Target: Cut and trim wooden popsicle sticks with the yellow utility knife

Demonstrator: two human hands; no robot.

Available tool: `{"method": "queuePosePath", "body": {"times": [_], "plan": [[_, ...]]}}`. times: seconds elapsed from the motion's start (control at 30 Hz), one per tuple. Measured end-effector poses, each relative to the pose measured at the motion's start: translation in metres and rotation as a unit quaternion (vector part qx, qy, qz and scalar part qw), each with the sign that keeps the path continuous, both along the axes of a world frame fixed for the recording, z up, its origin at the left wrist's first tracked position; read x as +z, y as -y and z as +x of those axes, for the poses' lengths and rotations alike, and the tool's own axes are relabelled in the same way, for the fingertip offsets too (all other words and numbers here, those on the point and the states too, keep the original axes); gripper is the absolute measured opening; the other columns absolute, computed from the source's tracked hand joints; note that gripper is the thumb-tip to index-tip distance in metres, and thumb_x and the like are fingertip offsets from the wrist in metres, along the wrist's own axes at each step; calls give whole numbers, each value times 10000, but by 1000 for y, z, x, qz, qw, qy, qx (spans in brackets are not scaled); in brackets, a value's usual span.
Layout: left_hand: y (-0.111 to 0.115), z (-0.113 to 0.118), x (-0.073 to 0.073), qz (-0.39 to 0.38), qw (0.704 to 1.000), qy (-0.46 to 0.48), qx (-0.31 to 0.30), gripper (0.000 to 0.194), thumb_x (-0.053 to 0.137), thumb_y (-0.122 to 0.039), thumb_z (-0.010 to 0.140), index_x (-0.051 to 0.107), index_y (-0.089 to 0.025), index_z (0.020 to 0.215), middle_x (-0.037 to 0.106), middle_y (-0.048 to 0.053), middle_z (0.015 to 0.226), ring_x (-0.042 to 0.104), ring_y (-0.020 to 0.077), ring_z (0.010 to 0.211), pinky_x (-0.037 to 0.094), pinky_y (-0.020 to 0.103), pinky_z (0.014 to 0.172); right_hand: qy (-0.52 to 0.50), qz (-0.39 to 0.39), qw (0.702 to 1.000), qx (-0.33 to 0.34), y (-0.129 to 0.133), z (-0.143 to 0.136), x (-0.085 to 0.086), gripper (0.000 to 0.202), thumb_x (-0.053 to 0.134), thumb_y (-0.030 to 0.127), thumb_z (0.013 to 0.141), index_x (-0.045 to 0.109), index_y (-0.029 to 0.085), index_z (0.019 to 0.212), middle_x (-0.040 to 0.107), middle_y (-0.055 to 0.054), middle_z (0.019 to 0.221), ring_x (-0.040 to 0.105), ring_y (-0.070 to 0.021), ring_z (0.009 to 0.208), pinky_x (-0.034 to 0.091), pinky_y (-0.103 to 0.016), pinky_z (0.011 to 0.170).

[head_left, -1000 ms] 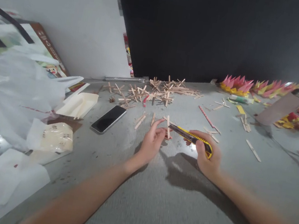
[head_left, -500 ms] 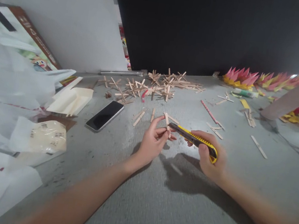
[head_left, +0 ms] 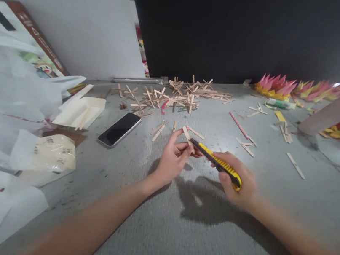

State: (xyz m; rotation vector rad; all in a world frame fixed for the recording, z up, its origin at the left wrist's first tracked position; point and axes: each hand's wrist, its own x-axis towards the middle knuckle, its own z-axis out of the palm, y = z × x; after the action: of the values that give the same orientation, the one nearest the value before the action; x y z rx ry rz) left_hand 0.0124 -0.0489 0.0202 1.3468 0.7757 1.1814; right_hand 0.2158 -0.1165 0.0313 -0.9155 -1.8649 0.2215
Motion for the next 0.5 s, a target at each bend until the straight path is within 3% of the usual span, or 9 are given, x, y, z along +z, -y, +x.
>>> {"method": "queuePosePath", "body": {"times": [0.23, 0.4, 0.5], "plan": [[-2, -1, -1, 31, 999, -15, 30, 476, 634, -424, 999, 432, -215, 1376, 758, 22, 878, 783, 194, 833, 629, 355, 849, 18, 16, 1000, -7, -2, 0, 2, 379, 582, 249, 1008, 570, 268, 1386, 753, -75, 994, 729, -200, 793, 590, -326, 729], [-9, -8, -3, 85, 988, -114, 59, 419, 592, -398, 1024, 484, -220, 1388, 777, 63, 925, 786, 224, 897, 618, 370, 853, -14, -45, 998, -31, -3, 2, -1, 336, 571, 231, 1011, 615, 254, 1344, 775, -61, 945, 756, -183, 792, 601, -305, 745], [-13, -12, -5, 104, 982, -140, 74, 402, 570, -386, 1035, 483, -228, 1394, 777, 70, 941, 785, 233, 908, 615, 379, 844, -34, -74, 996, -30, -5, 2, -3, 325, 543, 210, 1021, 634, 253, 1330, 781, -53, 956, 746, -151, 731, 579, -250, 652]]}}
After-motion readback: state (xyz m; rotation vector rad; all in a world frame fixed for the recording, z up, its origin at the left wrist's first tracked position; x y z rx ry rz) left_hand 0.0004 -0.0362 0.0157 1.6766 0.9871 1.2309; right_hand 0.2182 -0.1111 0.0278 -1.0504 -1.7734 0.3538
